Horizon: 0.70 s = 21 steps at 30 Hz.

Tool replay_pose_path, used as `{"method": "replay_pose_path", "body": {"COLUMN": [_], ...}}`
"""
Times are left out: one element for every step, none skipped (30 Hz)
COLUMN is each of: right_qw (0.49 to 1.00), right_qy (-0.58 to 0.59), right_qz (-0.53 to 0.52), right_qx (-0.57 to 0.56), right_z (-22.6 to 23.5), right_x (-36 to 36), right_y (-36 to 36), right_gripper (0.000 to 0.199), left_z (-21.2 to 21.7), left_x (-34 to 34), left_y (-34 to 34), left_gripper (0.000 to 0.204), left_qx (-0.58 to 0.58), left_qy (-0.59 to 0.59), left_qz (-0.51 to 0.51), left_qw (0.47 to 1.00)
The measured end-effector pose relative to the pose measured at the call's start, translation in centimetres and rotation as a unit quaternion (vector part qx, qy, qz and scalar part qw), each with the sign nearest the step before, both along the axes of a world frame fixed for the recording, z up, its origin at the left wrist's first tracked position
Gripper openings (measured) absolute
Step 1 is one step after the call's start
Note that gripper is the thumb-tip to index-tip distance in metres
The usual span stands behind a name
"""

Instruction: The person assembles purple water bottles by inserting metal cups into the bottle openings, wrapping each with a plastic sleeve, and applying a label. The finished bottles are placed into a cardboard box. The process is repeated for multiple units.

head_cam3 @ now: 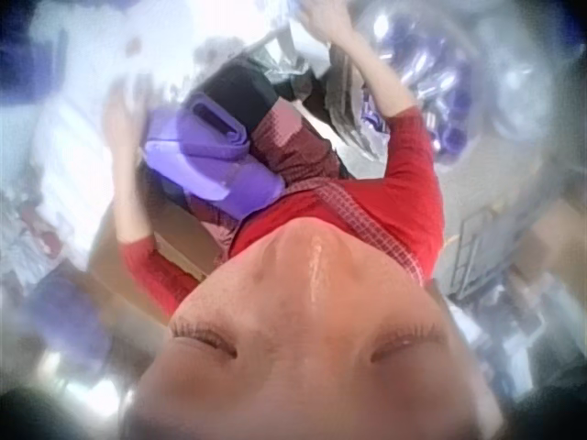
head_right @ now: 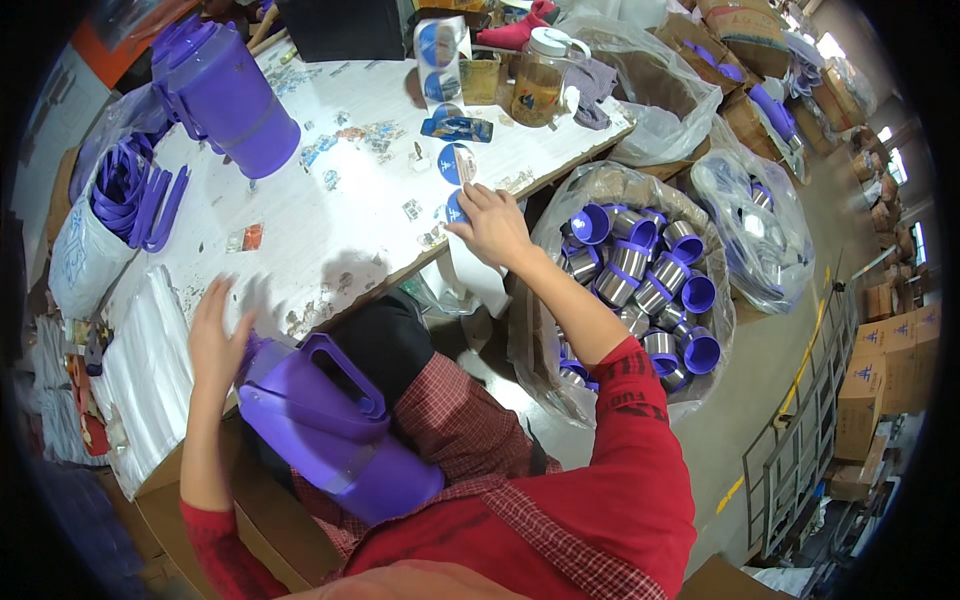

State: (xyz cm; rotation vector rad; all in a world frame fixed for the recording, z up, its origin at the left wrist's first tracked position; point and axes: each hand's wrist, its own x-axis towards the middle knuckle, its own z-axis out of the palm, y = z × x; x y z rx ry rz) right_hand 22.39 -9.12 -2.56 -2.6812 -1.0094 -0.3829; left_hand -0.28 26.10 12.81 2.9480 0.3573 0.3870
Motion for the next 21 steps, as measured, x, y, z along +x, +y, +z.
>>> {"method": "replay_pose_path", "body": {"right_qw": [0.998,0.992,0.992,0.986,0.985,0.977,0.981,0.984,0.992,0.993,0.998,0.998,0.999,0.997,0.994,0.989,0.986,0.989,0.990,0.991,0.994], "right_qy": [0.058,0.112,-0.061,-0.084,-0.084,-0.114,-0.120,-0.128,-0.102,-0.083,-0.029,0.006,0.003,0.001,-0.003,-0.026,-0.015,-0.006,-0.018,-0.034,-0.036], "right_qz": [-0.023,-0.032,-0.025,0.009,0.012,0.036,0.028,0.019,-0.002,0.004,0.000,-0.007,0.022,0.065,0.090,0.128,0.144,0.120,0.105,0.091,0.056], "right_qx": [0.022,0.038,0.104,0.147,0.153,0.178,0.150,0.123,0.071,0.080,0.061,0.057,0.043,0.050,0.053,0.075,0.089,0.089,0.092,0.096,0.088], "right_z": [0.6,1.5,1.8,2.1,2.1,1.9,1.3,0.9,0.7,0.4,0.4,0.4,0.6,0.9,1.3,1.7,2.2,2.7,3.2,3.7,4.1], "right_x": [0.6,1.9,3.4,5.6,7.7,9.6,10.7,12.0,13.2,13.8,14.4,14.6,14.9,15.0,15.1,15.1,15.2,15.2,15.3,15.3,15.4], "right_y": [-0.1,-0.5,0.0,0.1,0.9,1.7,2.2,2.7,3.1,3.4,3.5,3.5,3.3,3.1,2.9,2.6,2.5,2.3,2.3,2.2,2.2], "right_gripper": [0.050,0.046,0.040,0.042,0.042,0.043,0.044,0.045,0.047,0.048,0.049,0.051,0.050,0.049,0.048,0.048,0.048,0.048,0.049,0.050,0.052], "left_z": [-0.4,-1.6,-3.3,-5.7,-8.1,-10.5,-12.4,-13.7,-14.5,-14.7,-14.6,-14.0,-13.3,-12.6,-12.1,-11.8,-11.5,-11.3,-11.1,-10.8,-10.6], "left_x": [2.4,5.5,7.8,10.7,13.2,15.2,17.3,18.7,19.7,20.0,19.7,19.3,17.9,16.2,14.8,13.0,11.3,9.6,7.8,6.2,4.5], "left_y": [-2.8,-5.8,-8.7,-11.5,-13.4,-15.1,-16.1,-16.8,-17.7,-18.2,-18.9,-19.1,-19.9,-20.9,-21.0,-21.6,-21.6,-21.5,-21.8,-21.9,-21.9], "left_gripper": [0.054,0.056,0.060,0.065,0.071,0.064,0.057,0.057,0.057,0.057,0.049,0.037,0.033,0.028,0.028,0.028,0.027,0.027,0.028,0.029,0.032], "left_qx": [-0.058,-0.121,-0.080,-0.117,-0.085,0.059,0.167,0.168,0.149,0.141,0.102,-0.055,-0.072,-0.091,-0.109,-0.145,-0.137,-0.163,-0.099,-0.063,-0.032], "left_qy": [-0.013,0.043,0.034,0.031,-0.010,-0.023,-0.101,-0.077,-0.087,-0.064,-0.101,-0.050,-0.052,-0.077,-0.038,-0.035,0.004,-0.007,-0.006,-0.051,-0.107], "left_qz": [-0.108,-0.170,-0.324,-0.435,-0.504,-0.496,-0.512,-0.502,-0.509,-0.500,-0.480,-0.501,-0.547,-0.604,-0.586,-0.602,-0.610,-0.622,-0.644,-0.655,-0.652], "left_qw": [0.992,0.977,0.942,0.892,0.860,0.866,0.836,0.845,0.843,0.852,0.865,0.862,0.832,0.788,0.802,0.784,0.781,0.766,0.758,0.751,0.750]}}
